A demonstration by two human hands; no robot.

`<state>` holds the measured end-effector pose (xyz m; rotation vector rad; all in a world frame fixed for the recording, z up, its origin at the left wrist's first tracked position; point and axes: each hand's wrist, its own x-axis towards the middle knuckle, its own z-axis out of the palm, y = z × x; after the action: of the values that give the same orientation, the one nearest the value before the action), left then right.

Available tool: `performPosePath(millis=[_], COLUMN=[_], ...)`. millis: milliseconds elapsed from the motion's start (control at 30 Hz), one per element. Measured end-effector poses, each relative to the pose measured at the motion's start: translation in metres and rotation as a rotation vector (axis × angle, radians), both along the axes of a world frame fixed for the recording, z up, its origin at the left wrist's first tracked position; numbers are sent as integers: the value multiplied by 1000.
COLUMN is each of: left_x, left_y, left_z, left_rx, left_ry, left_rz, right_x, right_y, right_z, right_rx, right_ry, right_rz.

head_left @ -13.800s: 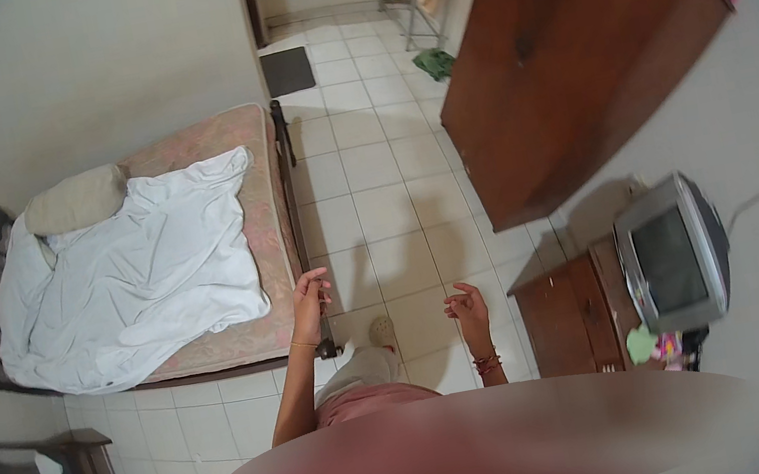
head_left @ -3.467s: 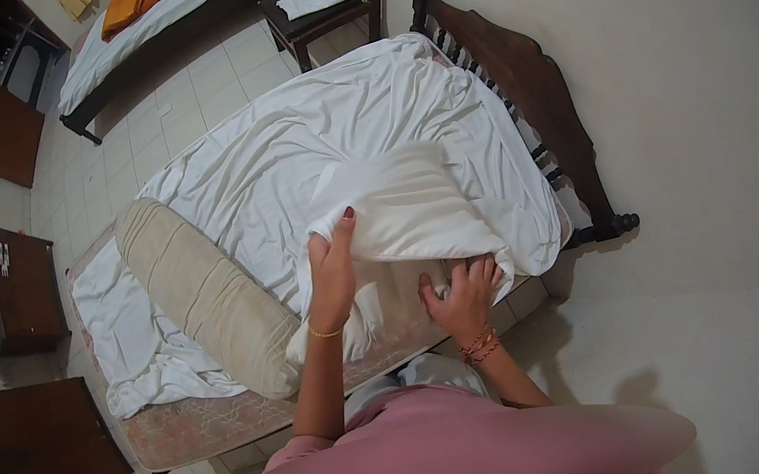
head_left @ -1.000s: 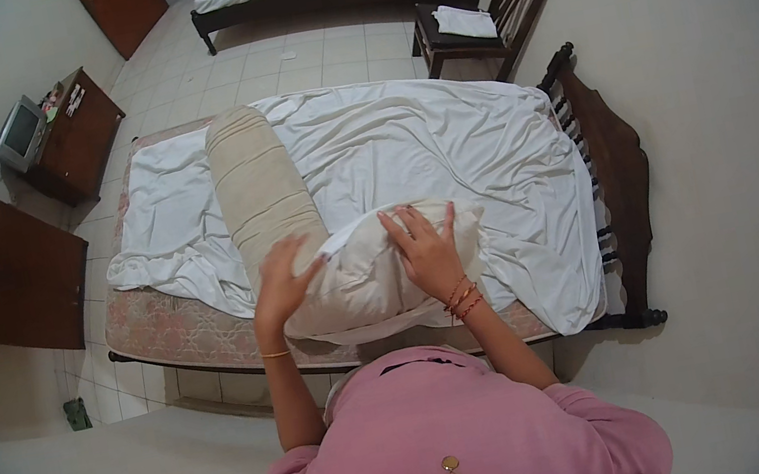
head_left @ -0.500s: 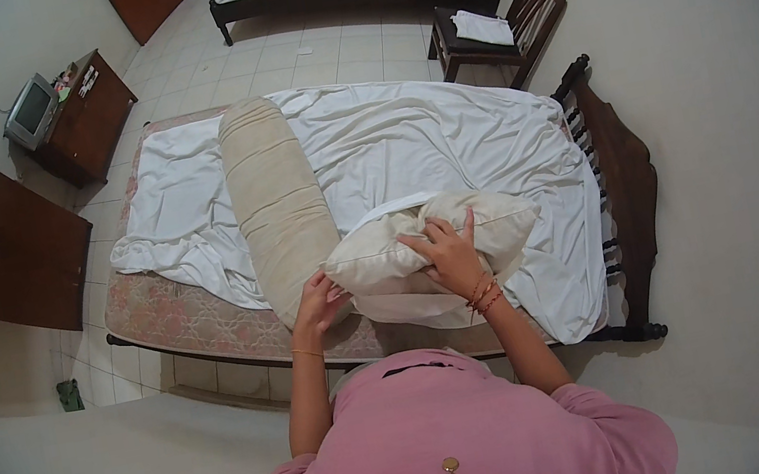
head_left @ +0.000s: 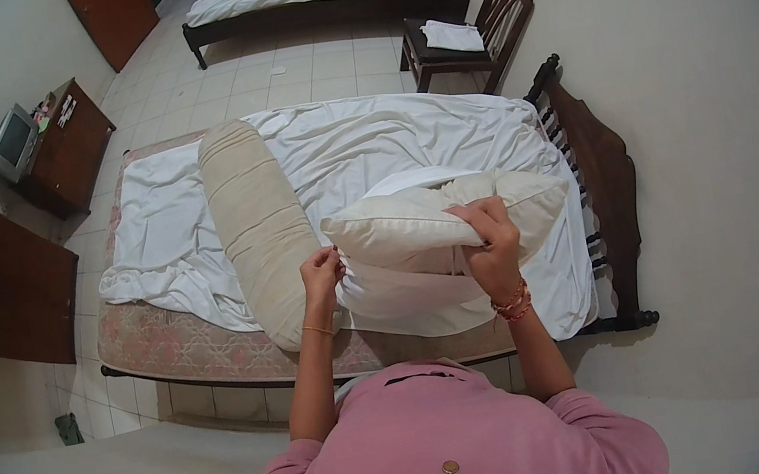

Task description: The person is folding bed linens and placing them on a chair.

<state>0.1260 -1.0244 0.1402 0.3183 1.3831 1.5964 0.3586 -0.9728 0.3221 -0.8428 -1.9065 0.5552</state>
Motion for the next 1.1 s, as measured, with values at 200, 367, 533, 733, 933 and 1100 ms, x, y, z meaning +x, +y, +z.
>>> performPosePath(millis=[200,367,533,733,933,1100], left_x=[-2,-3,-7,-8,18,74], left_y=[-10,-5,-12,-20,-18,-18], left_z=[-82,-70,-39,-89,75,159], left_rx=[-187,-62,-107,-240,255,288], left_ry=[247,202,64,457,760,1706], left_rz=[51,-257,-428,-104,288,-404], right_x=[-5,3,22,-4,-9,-26], right_y=[-5,7,0,-10,3,-3], right_z=[26,7,-7,-12,-51,-54], right_rx=[10,-3,-138,-82,-121,-116], right_ry=[78,23,44,-90,-100,-118], right_rz=[-52,-51,-24,87,99,151])
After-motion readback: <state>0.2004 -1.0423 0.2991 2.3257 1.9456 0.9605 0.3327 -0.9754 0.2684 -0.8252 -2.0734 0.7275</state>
